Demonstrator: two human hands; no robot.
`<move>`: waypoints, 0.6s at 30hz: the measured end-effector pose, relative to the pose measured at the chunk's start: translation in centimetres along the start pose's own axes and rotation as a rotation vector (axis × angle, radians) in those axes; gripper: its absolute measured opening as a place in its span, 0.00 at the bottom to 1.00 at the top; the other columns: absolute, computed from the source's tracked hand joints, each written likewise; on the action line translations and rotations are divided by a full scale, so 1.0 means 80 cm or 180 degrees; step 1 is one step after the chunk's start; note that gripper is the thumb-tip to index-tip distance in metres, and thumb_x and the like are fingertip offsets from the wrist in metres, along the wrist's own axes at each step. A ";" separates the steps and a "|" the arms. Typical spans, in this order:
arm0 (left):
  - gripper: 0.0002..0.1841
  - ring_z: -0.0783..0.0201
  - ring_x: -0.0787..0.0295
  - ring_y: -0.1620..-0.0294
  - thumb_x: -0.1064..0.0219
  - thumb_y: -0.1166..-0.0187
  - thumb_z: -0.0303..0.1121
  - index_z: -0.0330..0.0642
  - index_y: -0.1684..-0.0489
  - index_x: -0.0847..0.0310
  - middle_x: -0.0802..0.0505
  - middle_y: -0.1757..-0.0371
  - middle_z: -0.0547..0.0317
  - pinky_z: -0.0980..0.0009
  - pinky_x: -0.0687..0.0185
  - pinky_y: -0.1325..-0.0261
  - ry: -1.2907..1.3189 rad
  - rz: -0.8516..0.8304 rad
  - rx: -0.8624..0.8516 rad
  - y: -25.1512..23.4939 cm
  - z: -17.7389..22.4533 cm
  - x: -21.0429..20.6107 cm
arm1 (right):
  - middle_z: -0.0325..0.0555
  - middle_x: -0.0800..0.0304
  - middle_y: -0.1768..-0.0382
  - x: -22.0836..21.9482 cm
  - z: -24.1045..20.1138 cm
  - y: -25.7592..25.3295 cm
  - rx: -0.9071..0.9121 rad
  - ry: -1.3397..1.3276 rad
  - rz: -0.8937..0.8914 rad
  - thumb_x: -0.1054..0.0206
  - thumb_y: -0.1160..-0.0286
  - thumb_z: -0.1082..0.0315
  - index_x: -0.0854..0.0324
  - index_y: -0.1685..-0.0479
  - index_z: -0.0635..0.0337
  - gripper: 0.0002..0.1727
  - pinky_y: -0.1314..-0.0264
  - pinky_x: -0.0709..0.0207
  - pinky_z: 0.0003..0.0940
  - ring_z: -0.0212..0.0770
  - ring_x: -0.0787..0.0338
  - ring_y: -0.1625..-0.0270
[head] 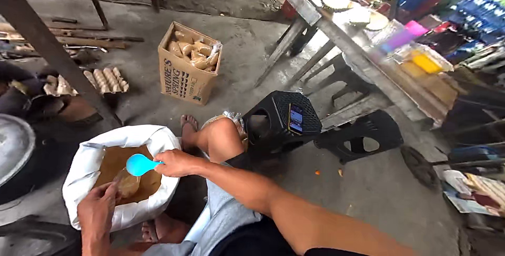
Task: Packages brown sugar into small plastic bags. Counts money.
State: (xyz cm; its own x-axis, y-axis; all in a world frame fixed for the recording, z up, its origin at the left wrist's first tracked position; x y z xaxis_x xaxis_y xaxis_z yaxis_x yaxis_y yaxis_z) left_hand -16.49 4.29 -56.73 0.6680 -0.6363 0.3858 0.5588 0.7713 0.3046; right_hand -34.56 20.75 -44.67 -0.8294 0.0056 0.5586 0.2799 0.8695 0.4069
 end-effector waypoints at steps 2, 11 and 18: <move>0.16 0.63 0.12 0.70 0.34 0.16 0.35 0.27 0.44 0.17 0.10 0.61 0.45 0.60 0.11 0.59 0.0075 -0.0032 0.0080 -0.001 -0.006 0.000 | 0.66 0.10 0.45 -0.002 0.011 -0.006 -0.0027 -0.0077 0.0071 0.43 0.10 0.65 0.16 0.39 0.72 0.18 0.31 0.23 0.57 0.59 0.12 0.38; 0.15 0.49 0.07 0.60 0.34 0.14 0.37 0.31 0.46 0.14 0.06 0.56 0.40 0.45 0.11 0.47 -0.0284 0.0026 0.0292 0.027 0.016 0.015 | 0.67 0.11 0.37 -0.042 0.023 -0.060 -0.0551 0.0207 0.0287 0.37 0.15 0.66 0.24 0.22 0.62 0.24 0.30 0.21 0.67 0.65 0.11 0.34; 0.12 0.54 0.06 0.61 0.33 0.16 0.35 0.35 0.50 0.11 0.06 0.60 0.47 0.49 0.10 0.48 -0.0268 0.0123 0.0483 0.027 -0.003 0.036 | 0.69 0.12 0.42 -0.089 0.009 -0.169 -0.0878 0.0943 -0.0143 0.35 0.21 0.68 0.20 0.39 0.71 0.18 0.37 0.19 0.67 0.67 0.11 0.36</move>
State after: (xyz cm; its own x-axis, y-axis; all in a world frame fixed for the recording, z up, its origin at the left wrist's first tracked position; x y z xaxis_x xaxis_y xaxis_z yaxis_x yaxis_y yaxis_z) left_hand -13.23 4.15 -55.20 0.6405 -0.6079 0.4693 0.4486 0.7922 0.4138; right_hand -32.79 9.28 -54.67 -0.6798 -0.2070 0.7036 0.3992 0.7003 0.5918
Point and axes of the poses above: each hand's wrist, its own y-axis away from the middle knuckle, its own x-axis out of the back of the hand, z = x × y, the point moved 2 cm from there along -y, towards the middle knuckle
